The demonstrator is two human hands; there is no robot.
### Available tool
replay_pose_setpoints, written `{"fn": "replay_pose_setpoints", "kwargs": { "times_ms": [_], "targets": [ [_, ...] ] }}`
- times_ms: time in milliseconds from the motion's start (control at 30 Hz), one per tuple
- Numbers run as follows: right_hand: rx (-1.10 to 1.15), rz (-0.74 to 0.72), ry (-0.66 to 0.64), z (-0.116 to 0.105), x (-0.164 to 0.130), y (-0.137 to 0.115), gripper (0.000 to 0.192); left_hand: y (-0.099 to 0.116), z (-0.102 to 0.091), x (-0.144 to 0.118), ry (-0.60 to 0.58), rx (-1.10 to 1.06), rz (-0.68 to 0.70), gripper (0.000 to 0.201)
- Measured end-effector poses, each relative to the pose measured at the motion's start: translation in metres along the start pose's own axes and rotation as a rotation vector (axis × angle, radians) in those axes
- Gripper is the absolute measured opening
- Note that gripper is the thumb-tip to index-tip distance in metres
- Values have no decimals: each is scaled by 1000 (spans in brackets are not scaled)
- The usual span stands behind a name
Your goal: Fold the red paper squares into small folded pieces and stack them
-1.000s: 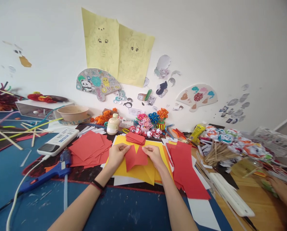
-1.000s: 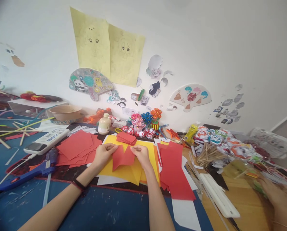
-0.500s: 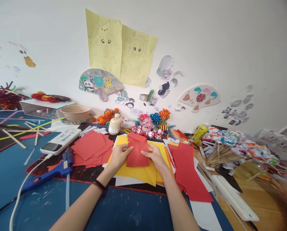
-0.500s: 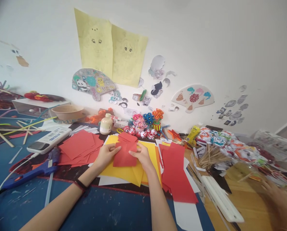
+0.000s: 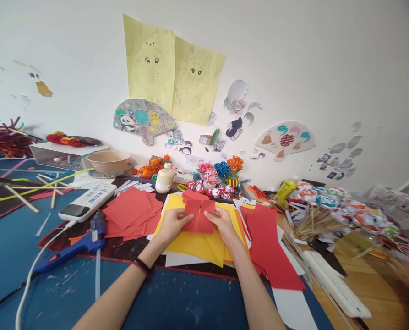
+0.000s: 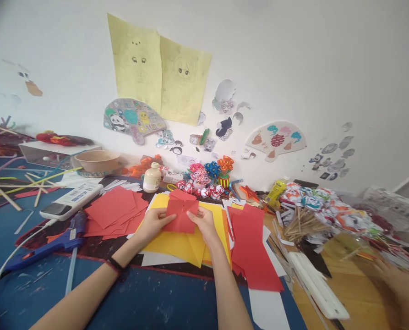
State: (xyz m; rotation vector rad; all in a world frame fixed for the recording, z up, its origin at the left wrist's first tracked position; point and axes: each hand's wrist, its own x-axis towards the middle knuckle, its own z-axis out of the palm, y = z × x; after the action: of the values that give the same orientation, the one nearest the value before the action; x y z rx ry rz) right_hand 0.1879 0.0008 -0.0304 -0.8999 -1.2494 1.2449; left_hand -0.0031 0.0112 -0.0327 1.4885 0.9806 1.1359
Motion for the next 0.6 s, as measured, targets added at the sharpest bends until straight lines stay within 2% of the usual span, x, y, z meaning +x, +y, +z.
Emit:
{"fn": "replay_pose_setpoints", "kwargs": {
  "times_ms": [133, 300, 600],
  "targets": [
    [-129, 112, -113, -3, 1, 5, 35, -4, -3, 3, 53, 8, 7, 40],
    [-187, 126, -56, -6, 5, 12, 36, -12, -4, 6, 133, 133, 23, 38],
    [-126, 85, -37, -3, 7, 14, 33, -9, 0, 3, 195, -7, 7, 41]
  ]
}}
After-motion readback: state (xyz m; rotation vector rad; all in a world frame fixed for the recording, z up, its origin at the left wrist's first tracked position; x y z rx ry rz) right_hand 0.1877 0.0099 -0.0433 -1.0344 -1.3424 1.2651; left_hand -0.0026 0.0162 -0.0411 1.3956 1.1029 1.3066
